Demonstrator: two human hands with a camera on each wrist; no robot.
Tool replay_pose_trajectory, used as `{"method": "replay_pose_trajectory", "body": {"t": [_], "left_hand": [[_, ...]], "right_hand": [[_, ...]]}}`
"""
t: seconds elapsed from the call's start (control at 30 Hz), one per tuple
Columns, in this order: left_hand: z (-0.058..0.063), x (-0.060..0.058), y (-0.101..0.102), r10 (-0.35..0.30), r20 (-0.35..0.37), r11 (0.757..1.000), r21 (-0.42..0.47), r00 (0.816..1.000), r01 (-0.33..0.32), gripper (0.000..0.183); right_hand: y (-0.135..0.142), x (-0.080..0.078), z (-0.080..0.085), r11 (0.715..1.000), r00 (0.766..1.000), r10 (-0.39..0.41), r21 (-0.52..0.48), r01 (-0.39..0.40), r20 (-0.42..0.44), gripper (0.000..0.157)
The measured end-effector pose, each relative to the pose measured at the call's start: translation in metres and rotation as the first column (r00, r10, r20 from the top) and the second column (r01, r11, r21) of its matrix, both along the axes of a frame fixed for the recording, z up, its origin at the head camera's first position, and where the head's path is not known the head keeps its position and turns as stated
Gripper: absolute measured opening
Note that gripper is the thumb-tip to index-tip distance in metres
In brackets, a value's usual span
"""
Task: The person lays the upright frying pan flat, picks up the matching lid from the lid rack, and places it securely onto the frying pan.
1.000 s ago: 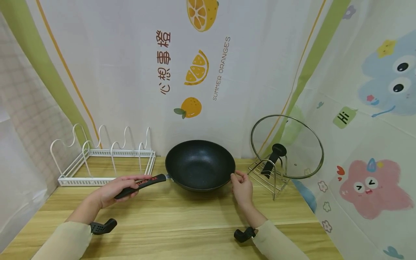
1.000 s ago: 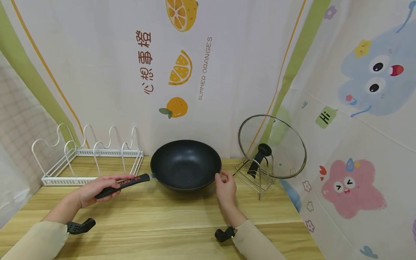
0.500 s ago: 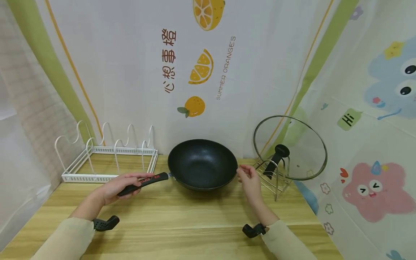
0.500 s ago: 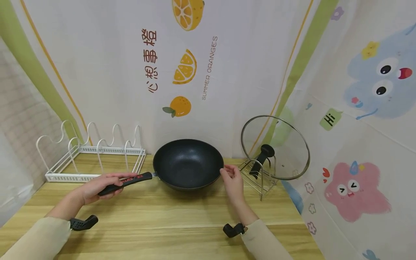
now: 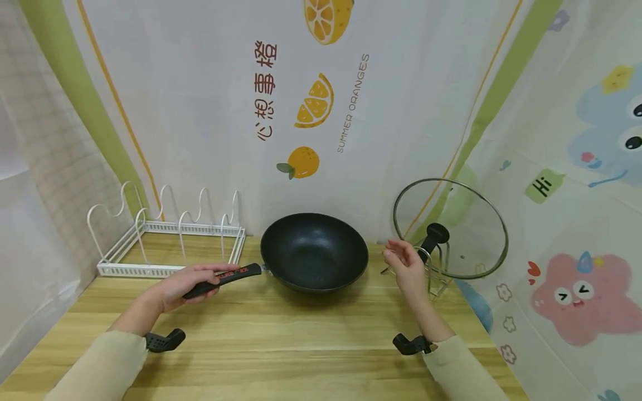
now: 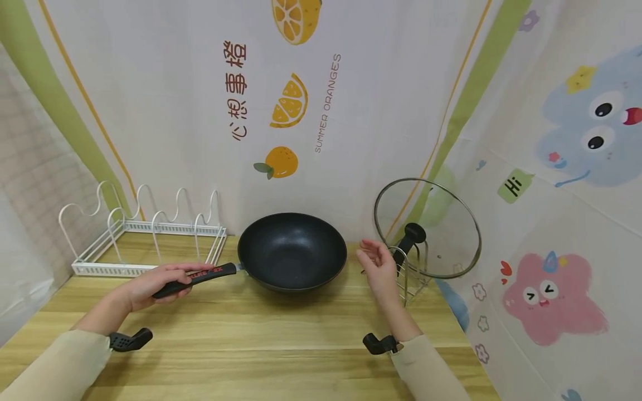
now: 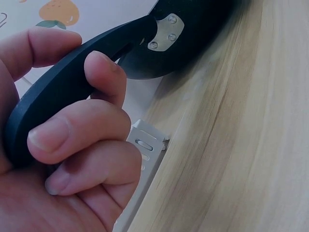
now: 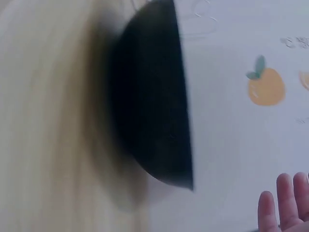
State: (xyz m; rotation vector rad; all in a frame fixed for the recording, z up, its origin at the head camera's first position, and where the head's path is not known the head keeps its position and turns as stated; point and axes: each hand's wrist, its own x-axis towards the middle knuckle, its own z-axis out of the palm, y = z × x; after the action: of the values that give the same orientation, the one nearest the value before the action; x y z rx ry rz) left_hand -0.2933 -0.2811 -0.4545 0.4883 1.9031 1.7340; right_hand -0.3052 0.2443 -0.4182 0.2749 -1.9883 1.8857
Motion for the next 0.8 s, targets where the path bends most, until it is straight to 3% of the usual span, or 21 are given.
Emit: {"method": "replay_pose_trajectory", "body": {"t": [0.17, 0.43, 0.57, 0.8], "left_hand": [[-0.001, -0.001, 0.000, 0.003, -0.003, 1.000, 0.000, 1.000, -0.003, 0.050], [0.001, -0.002, 0.002, 0.008, -0.005, 1.000, 0.000, 1.000, -0.008, 0.051], [0.001, -0.001, 0.001, 0.007, -0.010, 1.000, 0.007, 1.000, -0.007, 0.051], [0.000, -0.001, 0.001, 0.000, -0.007, 1.000, 0.017, 1.000, 0.000, 0.050]], "right_hand": [[0.024, 0.002, 0.018, 0.998, 0.999, -0.039, 0.046, 0.039, -0.017, 0.037], [0.065, 0.002, 0.039, 0.983, 0.984, -0.180, 0.034, 0.180, 0.003, 0.027], [0.085, -0.002, 0.040, 0.969, 0.968, -0.243, 0.064, 0.239, 0.061, 0.036], [0.108, -0.008, 0.026, 0.931, 0.924, -0.355, 0.144, 0.335, 0.144, 0.038]]}}
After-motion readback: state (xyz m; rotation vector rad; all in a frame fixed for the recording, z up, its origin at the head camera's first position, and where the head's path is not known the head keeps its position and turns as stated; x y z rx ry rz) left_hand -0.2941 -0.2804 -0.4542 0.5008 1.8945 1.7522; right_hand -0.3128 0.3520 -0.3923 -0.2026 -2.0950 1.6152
